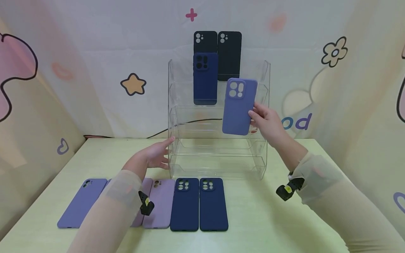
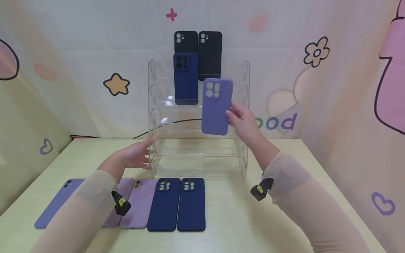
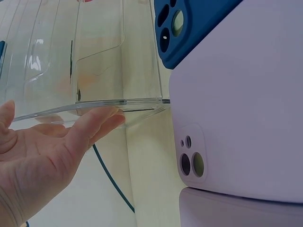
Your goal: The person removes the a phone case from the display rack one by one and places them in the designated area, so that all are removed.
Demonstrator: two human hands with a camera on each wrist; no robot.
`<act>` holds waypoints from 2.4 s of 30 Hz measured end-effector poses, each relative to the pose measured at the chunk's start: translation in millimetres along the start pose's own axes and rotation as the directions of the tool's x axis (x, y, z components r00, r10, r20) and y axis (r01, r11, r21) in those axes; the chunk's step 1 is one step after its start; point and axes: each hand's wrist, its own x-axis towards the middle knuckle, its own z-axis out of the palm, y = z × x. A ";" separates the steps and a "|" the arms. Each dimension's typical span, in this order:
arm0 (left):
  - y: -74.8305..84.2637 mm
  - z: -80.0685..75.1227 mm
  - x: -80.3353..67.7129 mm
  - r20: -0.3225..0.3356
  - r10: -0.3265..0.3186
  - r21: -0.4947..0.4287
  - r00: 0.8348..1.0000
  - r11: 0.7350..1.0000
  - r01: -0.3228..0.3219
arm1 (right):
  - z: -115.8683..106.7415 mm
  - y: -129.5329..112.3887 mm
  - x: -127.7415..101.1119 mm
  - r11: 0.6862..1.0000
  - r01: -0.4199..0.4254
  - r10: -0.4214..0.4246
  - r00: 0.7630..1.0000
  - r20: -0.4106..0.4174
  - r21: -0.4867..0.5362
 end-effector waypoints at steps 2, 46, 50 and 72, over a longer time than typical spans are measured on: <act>-0.4 0.1 -0.5 0.001 0.002 -0.001 1.000 1.000 -0.002 | -0.2 2.4 -2.7 1.000 -0.004 0.004 1.000 0.007 -0.011; -2.6 -2.2 2.4 0.000 0.009 0.007 1.000 1.000 -0.009 | 21.5 54.2 -73.3 0.987 -0.160 0.151 0.969 0.194 0.031; -2.9 -2.5 2.5 0.000 0.011 0.007 1.000 1.000 -0.011 | 22.4 59.1 -79.8 0.982 -0.184 0.171 0.963 0.208 0.041; -1.5 -3.9 -0.4 0.004 0.014 0.013 1.000 1.000 -0.014 | 23.7 75.7 -108.6 0.961 -0.274 0.256 0.932 0.258 0.039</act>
